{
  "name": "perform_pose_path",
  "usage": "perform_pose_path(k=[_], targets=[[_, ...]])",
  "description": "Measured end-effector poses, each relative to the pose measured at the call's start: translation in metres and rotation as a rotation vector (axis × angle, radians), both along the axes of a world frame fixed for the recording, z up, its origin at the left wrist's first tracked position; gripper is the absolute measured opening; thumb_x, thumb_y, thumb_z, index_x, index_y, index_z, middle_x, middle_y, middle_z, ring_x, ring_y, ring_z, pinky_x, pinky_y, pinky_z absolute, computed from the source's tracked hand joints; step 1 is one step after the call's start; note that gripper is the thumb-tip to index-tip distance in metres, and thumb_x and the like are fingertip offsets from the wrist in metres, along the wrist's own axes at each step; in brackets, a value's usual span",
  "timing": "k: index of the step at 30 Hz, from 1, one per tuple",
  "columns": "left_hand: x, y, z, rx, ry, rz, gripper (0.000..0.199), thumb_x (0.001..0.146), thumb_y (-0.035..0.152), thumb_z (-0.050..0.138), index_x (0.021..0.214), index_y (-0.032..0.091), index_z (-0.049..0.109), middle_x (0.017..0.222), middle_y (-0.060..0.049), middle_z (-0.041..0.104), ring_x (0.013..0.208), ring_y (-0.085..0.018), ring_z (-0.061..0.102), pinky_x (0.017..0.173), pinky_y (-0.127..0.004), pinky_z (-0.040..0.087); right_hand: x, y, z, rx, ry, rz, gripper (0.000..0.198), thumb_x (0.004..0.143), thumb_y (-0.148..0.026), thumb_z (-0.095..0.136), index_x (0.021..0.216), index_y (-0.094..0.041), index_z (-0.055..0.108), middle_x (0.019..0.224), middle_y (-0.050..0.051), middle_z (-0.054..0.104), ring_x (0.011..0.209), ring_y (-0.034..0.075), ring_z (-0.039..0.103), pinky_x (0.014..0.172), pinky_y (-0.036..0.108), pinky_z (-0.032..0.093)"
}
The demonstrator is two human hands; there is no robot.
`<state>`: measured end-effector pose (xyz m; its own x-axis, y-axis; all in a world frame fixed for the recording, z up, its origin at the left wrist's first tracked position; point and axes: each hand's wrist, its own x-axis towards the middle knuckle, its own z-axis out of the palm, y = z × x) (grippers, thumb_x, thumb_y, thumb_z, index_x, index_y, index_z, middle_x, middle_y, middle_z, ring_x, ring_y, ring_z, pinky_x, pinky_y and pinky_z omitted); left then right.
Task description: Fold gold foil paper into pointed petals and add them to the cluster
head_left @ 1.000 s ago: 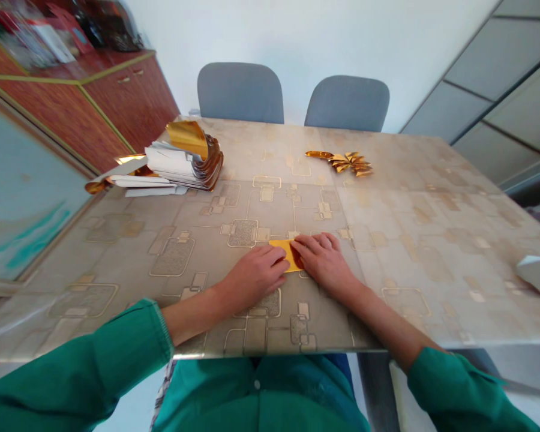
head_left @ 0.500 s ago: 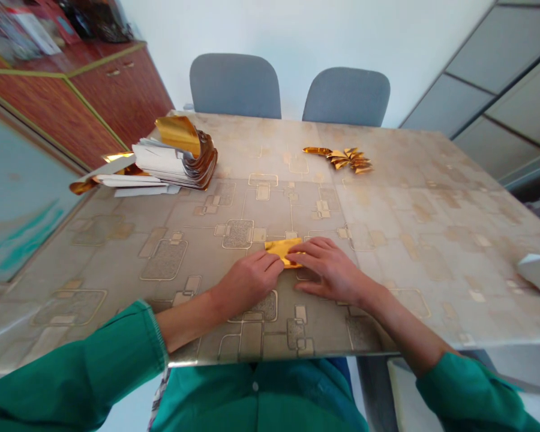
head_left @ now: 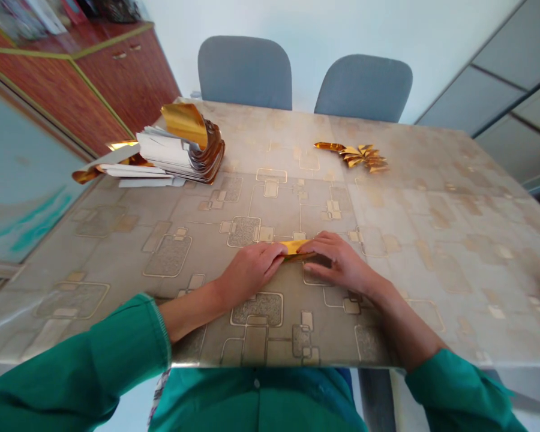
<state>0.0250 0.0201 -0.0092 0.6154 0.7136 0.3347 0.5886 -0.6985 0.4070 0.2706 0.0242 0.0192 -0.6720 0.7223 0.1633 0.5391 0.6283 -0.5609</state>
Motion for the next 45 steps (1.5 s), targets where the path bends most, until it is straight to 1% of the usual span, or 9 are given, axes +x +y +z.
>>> perform_pose_path(k=[7,11,16,28,33,36,38,41,45], targets=[[0.003,0.001,0.003,-0.108,-0.053,0.057,0.016,0.101,0.026,0.044,0.103,0.017,0.057,0.093,-0.005,0.071,0.083,-0.017,0.069,0.075,-0.030,0.056,-0.012,0.002,-0.007,0.034,0.036,-0.202,0.029,0.100,-0.032,0.046,0.080,-0.019,0.063,0.076,0.002,0.066,0.071,0.015,0.054,0.075,0.031,0.040],[0.004,0.005,0.006,-0.178,-0.079,0.080,0.016,0.101,0.027,0.044,0.104,0.018,0.056,0.093,-0.003,0.071,0.082,-0.016,0.069,0.076,-0.029,0.056,-0.016,0.002,-0.014,0.069,0.011,-0.278,0.027,0.098,-0.030,0.048,0.077,-0.020,0.062,0.075,0.002,0.065,0.073,0.017,0.053,0.075,0.032,0.039],[0.004,0.009,0.005,-0.214,-0.087,0.097,0.022,0.100,0.026,0.044,0.116,0.017,0.055,0.108,-0.006,0.070,0.094,-0.018,0.069,0.087,-0.033,0.055,-0.017,0.001,-0.024,0.106,-0.033,-0.352,0.021,0.096,-0.031,0.055,0.080,-0.021,0.065,0.079,0.002,0.065,0.080,0.018,0.054,0.075,0.032,0.037],[0.001,0.008,0.003,-0.169,-0.113,0.066,0.031,0.098,0.016,0.040,0.127,0.014,0.050,0.124,-0.011,0.064,0.116,-0.020,0.061,0.101,-0.037,0.050,-0.023,0.002,-0.025,0.167,-0.132,-0.451,0.023,0.096,-0.033,0.055,0.079,-0.022,0.065,0.079,0.002,0.067,0.081,0.020,0.056,0.078,0.034,0.031],[-0.001,0.003,0.012,0.014,-0.027,0.080,0.034,0.098,0.016,0.041,0.130,0.011,0.050,0.131,-0.014,0.060,0.121,-0.023,0.057,0.103,-0.041,0.048,-0.025,0.002,-0.026,0.212,-0.165,-0.467,0.022,0.096,-0.031,0.056,0.078,-0.021,0.063,0.077,0.001,0.065,0.080,0.019,0.054,0.079,0.033,0.031],[0.003,-0.010,0.019,0.158,0.119,0.052,0.036,0.099,0.024,0.044,0.131,0.010,0.053,0.133,-0.016,0.058,0.121,-0.027,0.056,0.104,-0.045,0.045,-0.026,0.001,-0.027,0.235,-0.173,-0.466,0.022,0.096,-0.032,0.056,0.078,-0.020,0.062,0.077,0.001,0.065,0.079,0.019,0.053,0.079,0.033,0.031],[0.007,-0.021,0.018,0.187,0.199,-0.026,0.046,0.099,0.035,0.048,0.136,0.009,0.050,0.142,-0.016,0.052,0.130,-0.030,0.049,0.111,-0.047,0.037,-0.026,0.000,-0.028,0.255,-0.182,-0.467,0.022,0.096,-0.031,0.056,0.078,-0.020,0.062,0.077,0.001,0.064,0.080,0.019,0.053,0.079,0.033,0.030],[0.013,-0.033,0.009,0.164,0.294,-0.098,0.071,0.095,0.055,0.051,0.144,0.004,0.041,0.154,-0.018,0.038,0.144,-0.032,0.032,0.119,-0.047,0.023,-0.027,0.000,-0.028,0.287,-0.215,-0.467,0.021,0.096,-0.029,0.054,0.079,-0.020,0.062,0.078,0.002,0.065,0.080,0.020,0.052,0.081,0.033,0.030],[0.014,-0.038,-0.003,0.107,0.354,-0.103,0.087,0.090,0.064,0.051,0.148,0.002,0.034,0.158,-0.020,0.028,0.148,-0.033,0.024,0.121,-0.046,0.017,-0.028,-0.001,-0.027,0.326,-0.264,-0.473,0.023,0.097,-0.030,0.051,0.079,-0.020,0.062,0.079,0.003,0.065,0.080,0.020,0.052,0.082,0.034,0.029]])
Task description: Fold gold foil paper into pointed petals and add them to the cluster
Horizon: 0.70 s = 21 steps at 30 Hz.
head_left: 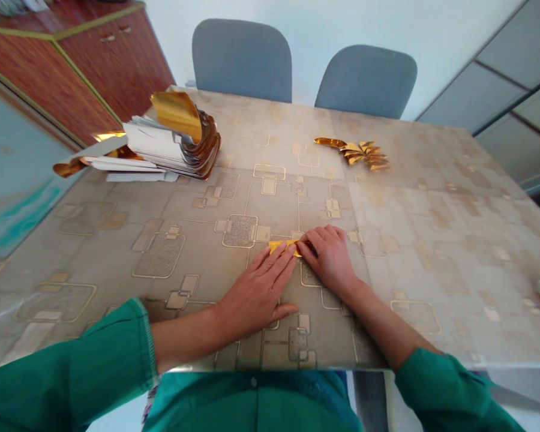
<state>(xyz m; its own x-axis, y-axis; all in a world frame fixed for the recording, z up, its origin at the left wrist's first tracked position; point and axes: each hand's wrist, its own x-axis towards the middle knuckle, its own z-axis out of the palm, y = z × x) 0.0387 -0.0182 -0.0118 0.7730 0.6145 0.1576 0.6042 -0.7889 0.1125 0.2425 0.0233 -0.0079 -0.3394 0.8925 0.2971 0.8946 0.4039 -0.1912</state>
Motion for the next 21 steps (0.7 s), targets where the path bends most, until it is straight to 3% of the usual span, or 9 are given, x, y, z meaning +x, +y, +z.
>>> perform_pose_path(k=[8,21], targets=[[-0.0032,0.0004,-0.0005,-0.049,0.008,0.014,0.087,0.092,0.065,0.047,0.150,0.003,0.029,0.160,-0.020,0.022,0.150,-0.032,0.017,0.122,-0.045,0.013,-0.0002,-0.0002,-0.0014,0.029,0.006,-0.013,0.020,0.095,-0.031,0.054,0.079,-0.020,0.060,0.076,0.001,0.065,0.076,0.019,0.051,0.082,0.034,0.029],[-0.0011,0.0011,-0.0029,-0.065,0.056,0.033,0.092,0.089,0.065,0.053,0.151,0.003,0.027,0.160,-0.020,0.022,0.149,-0.032,0.019,0.122,-0.044,0.016,-0.0017,0.0017,-0.0013,0.034,-0.005,-0.044,0.020,0.095,-0.030,0.055,0.078,-0.021,0.059,0.075,0.001,0.067,0.075,0.019,0.054,0.084,0.035,0.030]])
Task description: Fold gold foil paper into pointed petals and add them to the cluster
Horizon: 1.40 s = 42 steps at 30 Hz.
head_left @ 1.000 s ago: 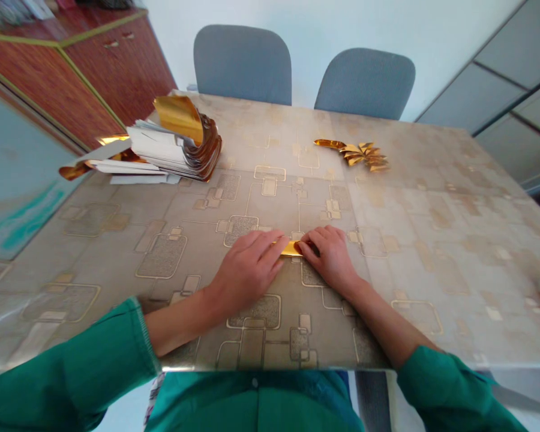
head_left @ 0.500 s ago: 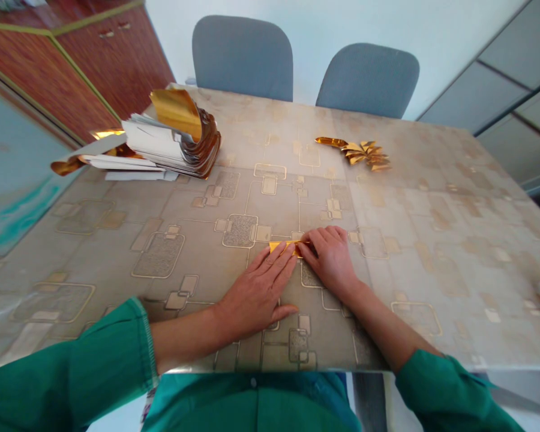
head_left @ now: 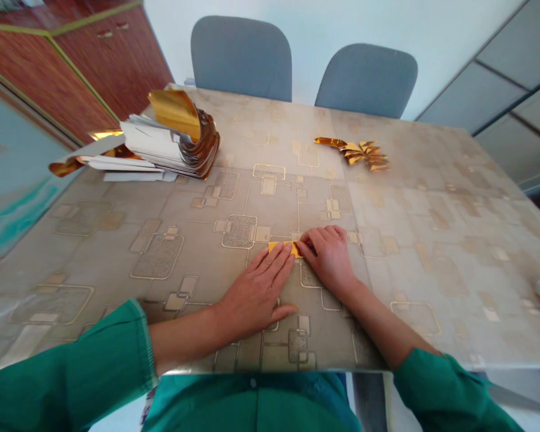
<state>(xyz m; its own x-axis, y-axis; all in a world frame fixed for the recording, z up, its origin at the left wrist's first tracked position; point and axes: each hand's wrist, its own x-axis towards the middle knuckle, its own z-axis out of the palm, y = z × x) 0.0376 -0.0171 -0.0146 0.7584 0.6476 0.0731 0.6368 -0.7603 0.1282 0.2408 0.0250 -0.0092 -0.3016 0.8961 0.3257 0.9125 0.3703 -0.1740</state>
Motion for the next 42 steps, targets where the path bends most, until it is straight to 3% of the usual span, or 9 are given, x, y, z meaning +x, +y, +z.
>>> perform_pose_path(k=[10,13,15,18,21,30,42], targets=[[-0.001,0.004,0.007,-0.021,-0.016,-0.017,0.084,0.091,0.064,0.047,0.150,0.005,0.033,0.158,-0.021,0.027,0.148,-0.033,0.023,0.121,-0.049,0.010,0.001,0.002,0.002,-0.021,0.002,-0.008,0.016,0.095,-0.028,0.056,0.083,-0.020,0.063,0.079,0.003,0.068,0.080,0.020,0.056,0.081,0.035,0.033],[-0.001,0.006,0.008,-0.021,-0.013,-0.024,0.082,0.092,0.064,0.045,0.148,0.006,0.035,0.157,-0.021,0.029,0.147,-0.034,0.025,0.121,-0.050,0.010,0.002,-0.008,0.008,0.029,0.019,0.025,0.019,0.097,-0.029,0.052,0.101,-0.019,0.067,0.095,0.006,0.072,0.092,0.022,0.058,0.087,0.038,0.037],[-0.001,0.007,0.007,-0.021,-0.019,-0.022,0.081,0.092,0.065,0.044,0.148,0.006,0.037,0.157,-0.021,0.030,0.147,-0.034,0.026,0.121,-0.051,0.011,0.001,-0.021,0.012,0.042,0.021,0.118,0.027,0.100,-0.029,0.046,0.114,-0.019,0.066,0.113,0.007,0.072,0.104,0.022,0.059,0.100,0.041,0.035],[0.000,0.007,0.006,-0.015,-0.038,-0.020,0.080,0.092,0.065,0.045,0.147,0.007,0.038,0.156,-0.020,0.032,0.147,-0.033,0.027,0.120,-0.052,0.012,-0.003,-0.045,0.010,-0.033,-0.033,0.242,0.040,0.102,-0.032,0.039,0.134,-0.016,0.057,0.140,0.009,0.058,0.130,0.022,0.049,0.116,0.044,0.025],[0.000,0.007,0.006,-0.012,-0.047,-0.019,0.079,0.092,0.065,0.044,0.147,0.008,0.038,0.157,-0.019,0.032,0.147,-0.032,0.027,0.120,-0.052,0.013,-0.006,-0.061,0.001,-0.107,-0.068,0.215,0.051,0.101,-0.034,0.037,0.147,-0.014,0.043,0.150,0.010,0.046,0.141,0.024,0.038,0.120,0.049,0.022],[-0.011,0.012,0.002,-0.014,-0.018,-0.043,0.083,0.094,0.066,0.040,0.153,0.010,0.025,0.160,-0.015,0.026,0.149,-0.025,0.022,0.122,-0.046,0.002,-0.001,-0.062,-0.005,-0.155,-0.053,0.180,0.051,0.101,-0.033,0.036,0.149,-0.016,0.038,0.154,0.008,0.040,0.145,0.022,0.033,0.121,0.050,0.019],[-0.049,0.024,0.004,0.053,0.020,-0.102,0.073,0.096,0.066,0.035,0.152,0.020,0.030,0.157,-0.009,0.035,0.148,-0.022,0.027,0.122,-0.045,-0.001,0.000,-0.059,-0.004,-0.136,-0.090,0.198,0.045,0.102,-0.031,0.037,0.144,-0.017,0.047,0.151,0.007,0.045,0.143,0.022,0.037,0.120,0.053,0.021]])
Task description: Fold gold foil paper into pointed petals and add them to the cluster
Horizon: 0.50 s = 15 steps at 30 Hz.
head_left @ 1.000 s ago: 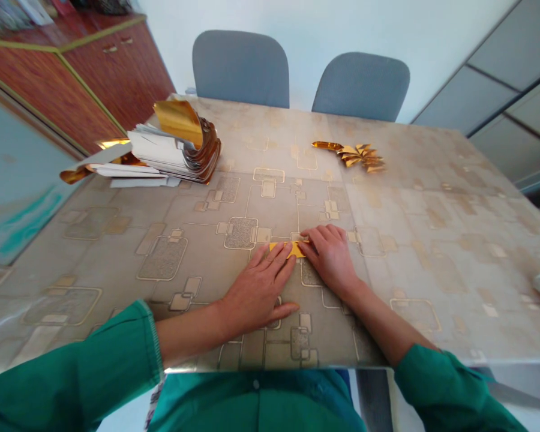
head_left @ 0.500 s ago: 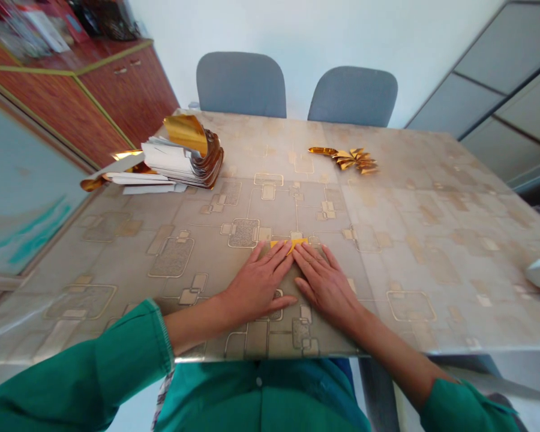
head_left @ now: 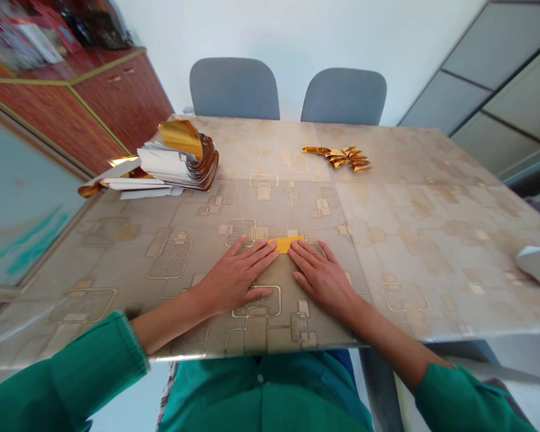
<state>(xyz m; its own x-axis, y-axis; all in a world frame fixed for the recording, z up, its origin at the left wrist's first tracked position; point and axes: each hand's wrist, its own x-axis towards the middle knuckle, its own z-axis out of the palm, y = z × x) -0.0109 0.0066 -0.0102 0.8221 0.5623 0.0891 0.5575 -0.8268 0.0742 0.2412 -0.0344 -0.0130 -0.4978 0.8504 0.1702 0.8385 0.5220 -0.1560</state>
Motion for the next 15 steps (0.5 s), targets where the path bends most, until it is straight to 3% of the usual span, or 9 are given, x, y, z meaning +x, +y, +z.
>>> perform_pose_path(k=[9,15], targets=[[0.005,0.000,0.004,0.044,-0.025,0.020,0.068,0.095,0.064,0.041,0.147,0.020,0.041,0.151,-0.010,0.045,0.145,-0.028,0.032,0.121,-0.054,0.007,0.022,-0.007,0.002,0.081,-0.027,-0.046,0.042,0.100,-0.033,0.045,0.139,-0.021,0.053,0.146,0.005,0.052,0.140,0.026,0.039,0.120,0.057,0.018],[0.016,0.002,0.011,0.033,-0.059,0.046,0.057,0.097,0.059,0.043,0.135,0.018,0.055,0.143,-0.010,0.054,0.144,-0.031,0.034,0.120,-0.059,0.010,0.013,0.006,0.016,0.145,-0.009,-0.096,0.029,0.099,-0.027,0.046,0.117,-0.019,0.067,0.123,0.007,0.068,0.119,0.025,0.054,0.116,0.050,0.024]])
